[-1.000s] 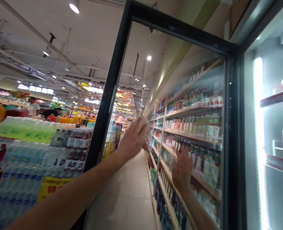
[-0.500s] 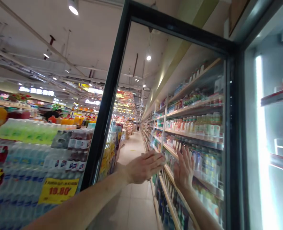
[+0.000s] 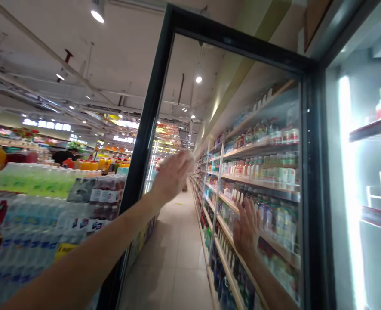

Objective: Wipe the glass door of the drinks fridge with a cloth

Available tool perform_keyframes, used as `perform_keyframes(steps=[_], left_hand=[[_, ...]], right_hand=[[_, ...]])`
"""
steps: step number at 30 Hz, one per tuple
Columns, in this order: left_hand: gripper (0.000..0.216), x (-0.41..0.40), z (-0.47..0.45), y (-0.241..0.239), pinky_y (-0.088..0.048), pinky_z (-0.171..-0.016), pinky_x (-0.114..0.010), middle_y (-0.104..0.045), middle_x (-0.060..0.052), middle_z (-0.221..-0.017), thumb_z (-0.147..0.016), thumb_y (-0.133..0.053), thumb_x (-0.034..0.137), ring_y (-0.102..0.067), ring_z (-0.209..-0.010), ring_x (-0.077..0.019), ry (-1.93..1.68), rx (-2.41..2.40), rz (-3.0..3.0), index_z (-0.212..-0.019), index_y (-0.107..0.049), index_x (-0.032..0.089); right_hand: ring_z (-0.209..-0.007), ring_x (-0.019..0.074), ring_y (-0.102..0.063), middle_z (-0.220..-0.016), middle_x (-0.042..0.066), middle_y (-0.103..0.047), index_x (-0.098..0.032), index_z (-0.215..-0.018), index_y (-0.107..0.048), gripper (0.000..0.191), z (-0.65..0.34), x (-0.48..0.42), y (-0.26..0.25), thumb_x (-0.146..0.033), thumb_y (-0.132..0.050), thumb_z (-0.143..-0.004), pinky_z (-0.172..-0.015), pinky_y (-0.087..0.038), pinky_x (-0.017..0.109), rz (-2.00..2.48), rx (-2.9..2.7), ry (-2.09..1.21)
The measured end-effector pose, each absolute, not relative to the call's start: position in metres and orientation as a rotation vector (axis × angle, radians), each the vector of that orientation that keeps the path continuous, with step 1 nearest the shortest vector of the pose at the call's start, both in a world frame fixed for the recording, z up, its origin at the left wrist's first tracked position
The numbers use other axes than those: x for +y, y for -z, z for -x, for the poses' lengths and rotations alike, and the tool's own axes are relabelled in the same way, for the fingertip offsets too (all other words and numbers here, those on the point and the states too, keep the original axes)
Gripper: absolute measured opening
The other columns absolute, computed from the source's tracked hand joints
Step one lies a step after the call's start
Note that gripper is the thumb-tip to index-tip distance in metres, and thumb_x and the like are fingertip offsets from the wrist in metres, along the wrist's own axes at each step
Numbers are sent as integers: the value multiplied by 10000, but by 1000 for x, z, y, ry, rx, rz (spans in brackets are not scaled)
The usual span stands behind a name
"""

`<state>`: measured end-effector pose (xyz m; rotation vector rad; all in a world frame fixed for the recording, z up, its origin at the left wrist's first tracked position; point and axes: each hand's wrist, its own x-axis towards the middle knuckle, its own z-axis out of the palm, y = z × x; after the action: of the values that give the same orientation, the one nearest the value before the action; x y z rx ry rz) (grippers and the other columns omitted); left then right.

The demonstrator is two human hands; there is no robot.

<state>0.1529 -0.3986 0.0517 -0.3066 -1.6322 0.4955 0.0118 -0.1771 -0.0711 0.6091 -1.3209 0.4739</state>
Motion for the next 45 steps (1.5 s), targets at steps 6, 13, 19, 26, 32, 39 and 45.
perform_keyframes(steps=[6,13,19,26,32,39,45], left_hand=[[421,-380,-146,-9,-253,-1102,-319,-393,-51,-1418,-862,-433,238,-318,-1322,-180,-857,-1746,953,-1278,-440,177],[473,-372,-136,-40,-230,-1096,-472,-342,-120,-1441,-872,-411,193,-250,-1358,-242,-453,-1699,307,-1341,-351,165],[453,-359,-130,-21,-245,-1103,-354,-355,-54,-1444,-868,-428,261,-305,-1331,-197,-878,-1784,926,-1314,-406,185],[450,-366,-134,-28,-208,-1114,-405,-322,-85,-1458,-848,-455,203,-242,-1361,-228,-743,-1795,716,-1297,-425,180],[540,-360,-133,-36,-221,-1104,-452,-344,-83,-1447,-806,-535,217,-270,-1348,-248,-678,-1894,662,-1324,-387,190],[497,-365,-137,-11,-225,-1112,-345,-355,-33,-1446,-787,-553,278,-287,-1340,-193,-900,-1860,1043,-1270,-455,216],[524,-407,-159,-26,-175,-1116,-453,-286,-83,-1475,-832,-476,201,-181,-1380,-244,-653,-1791,495,-1344,-366,213]], right_hand=[[-1352,260,-297,-1440,104,-368,-233,-1387,-322,507,-13,-178,71,-234,-377,-883,-1067,-255,513,-604,-1324,-482],[-1352,262,-297,-1435,100,-376,-240,-1377,-336,488,-13,-176,72,-223,-335,-890,-1065,-249,537,-643,-1304,-558],[-1351,252,-303,-1414,107,-408,-221,-1387,-320,489,-14,-175,73,-235,-293,-898,-1077,-226,540,-695,-1290,-618],[-1345,253,-314,-1387,112,-439,-215,-1357,-363,473,-14,-176,73,-235,-291,-890,-1066,-241,542,-679,-1286,-627],[-1334,260,-333,-1370,125,-456,-198,-1347,-365,463,-15,-176,72,-256,-297,-892,-1058,-257,547,-669,-1284,-658],[-1332,256,-338,-1375,131,-451,-191,-1336,-374,455,-19,-174,71,-245,-331,-886,-1060,-256,534,-692,-1285,-677],[-1337,251,-329,-1362,130,-467,-192,-1329,-379,449,-21,-175,70,-238,-339,-884,-1064,-255,537,-686,-1273,-685]])
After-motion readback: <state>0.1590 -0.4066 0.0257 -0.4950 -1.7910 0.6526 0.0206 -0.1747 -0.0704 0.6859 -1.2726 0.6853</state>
